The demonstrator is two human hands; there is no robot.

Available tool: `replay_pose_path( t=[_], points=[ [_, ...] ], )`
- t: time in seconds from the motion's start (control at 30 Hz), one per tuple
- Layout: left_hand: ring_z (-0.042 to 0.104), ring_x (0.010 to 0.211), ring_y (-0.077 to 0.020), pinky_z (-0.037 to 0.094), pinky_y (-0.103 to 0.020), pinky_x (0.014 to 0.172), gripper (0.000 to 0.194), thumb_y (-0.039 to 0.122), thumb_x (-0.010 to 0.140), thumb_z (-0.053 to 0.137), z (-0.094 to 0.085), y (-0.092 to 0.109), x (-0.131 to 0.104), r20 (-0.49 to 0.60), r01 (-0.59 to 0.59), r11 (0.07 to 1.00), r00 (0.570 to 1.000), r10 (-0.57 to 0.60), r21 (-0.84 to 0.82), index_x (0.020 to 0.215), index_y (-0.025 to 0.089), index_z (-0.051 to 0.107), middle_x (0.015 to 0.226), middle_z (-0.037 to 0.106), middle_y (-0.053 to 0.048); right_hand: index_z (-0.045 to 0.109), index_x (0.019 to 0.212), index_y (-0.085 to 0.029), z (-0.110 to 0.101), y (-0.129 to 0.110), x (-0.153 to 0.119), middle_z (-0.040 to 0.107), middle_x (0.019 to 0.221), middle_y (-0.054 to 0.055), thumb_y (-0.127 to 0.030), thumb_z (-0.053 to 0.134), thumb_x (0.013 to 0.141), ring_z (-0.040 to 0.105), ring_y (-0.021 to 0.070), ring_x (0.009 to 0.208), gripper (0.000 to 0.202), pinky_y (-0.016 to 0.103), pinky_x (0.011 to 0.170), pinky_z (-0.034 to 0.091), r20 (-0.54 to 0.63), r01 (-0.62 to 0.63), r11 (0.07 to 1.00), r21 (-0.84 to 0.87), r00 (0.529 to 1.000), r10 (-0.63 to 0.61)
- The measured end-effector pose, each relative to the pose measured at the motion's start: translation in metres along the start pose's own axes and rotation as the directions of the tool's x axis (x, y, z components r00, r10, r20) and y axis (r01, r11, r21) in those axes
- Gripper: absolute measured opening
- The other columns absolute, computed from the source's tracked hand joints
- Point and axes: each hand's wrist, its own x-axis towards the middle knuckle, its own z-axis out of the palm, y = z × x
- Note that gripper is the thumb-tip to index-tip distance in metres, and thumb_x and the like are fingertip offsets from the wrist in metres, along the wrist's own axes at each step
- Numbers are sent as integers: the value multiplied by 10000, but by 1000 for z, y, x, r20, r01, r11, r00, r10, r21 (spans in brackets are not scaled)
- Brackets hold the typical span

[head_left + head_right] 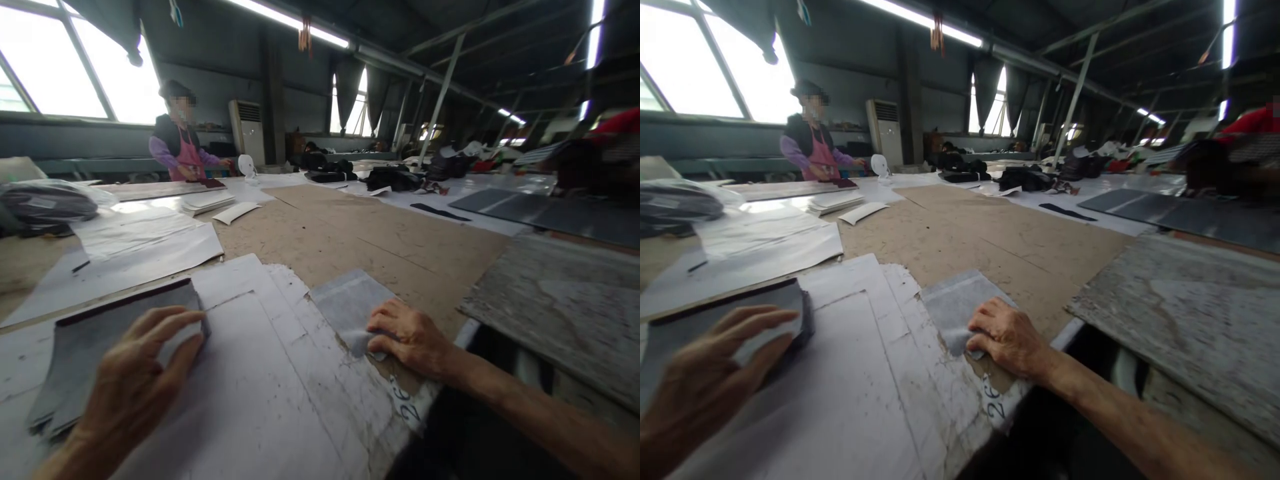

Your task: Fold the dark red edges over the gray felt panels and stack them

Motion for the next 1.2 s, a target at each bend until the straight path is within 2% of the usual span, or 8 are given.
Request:
replay_pose_path(
  t=[0.07,0.17,0.27,0.4,0.5,0.77,1.03,1.2],
  points=[
    [598,696,-182,485,-293,609,206,378,774,478,16,37,-7,80,-172,977,980,183,-125,864,287,639,930,625,-13,625,740,-175,2,2,4,590,805,56,-270,514,821,502,186,849,167,307,804,383,1,-7,1000,18,1000,7],
    [595,841,-182,495,-319,735,230,236,821,441,40,76,-17,205,-301,907,907,368,-296,972,254,614,955,628,-40,599,681,-172,-1,5,13,583,736,38,-263,468,832,511,169,783,219,284,751,391,26,-24,998,63,999,22],
    [566,884,-201,475,-373,784,286,176,835,403,55,106,-22,308,-341,843,820,483,-416,1062,209,574,1028,607,-82,569,628,-179,-8,7,20,569,683,8,-271,441,834,516,148,726,259,251,700,401,78,-32,993,111,997,23],
    [531,916,-214,442,-404,832,296,158,850,380,68,131,-20,394,-302,826,766,508,-476,1093,198,546,1060,585,-85,567,636,-181,-12,9,21,567,686,2,-264,430,826,518,141,717,249,240,699,405,116,-40,988,149,993,23],
    [514,927,-224,433,-419,841,308,165,844,402,77,138,-14,425,-304,837,752,504,-455,1128,192,518,1072,568,-83,582,671,-183,-12,9,19,578,714,7,-270,453,814,520,147,749,211,245,714,401,119,-53,986,159,992,34],
    [511,941,-227,456,-401,837,366,227,833,426,94,139,-8,396,-285,858,794,461,-427,1193,197,482,1035,533,-100,609,763,-183,-16,5,13,598,795,26,-408,534,792,513,163,801,239,261,719,389,121,-50,987,153,992,32],
    [469,1056,-228,434,-416,901,360,189,831,425,98,135,-15,328,-283,819,813,481,-499,1189,198,387,1181,453,-108,572,658,-185,-16,12,21,593,711,-8,-207,406,814,531,131,749,229,221,723,392,159,-60,988,142,987,37],
    [498,932,-233,443,-426,826,351,205,831,440,96,138,-16,399,-249,854,800,447,-457,1172,199,355,1024,524,-83,549,656,-179,-10,7,20,581,693,2,-180,422,764,520,132,681,167,222,627,376,91,-124,991,51,989,119]
  ],
)
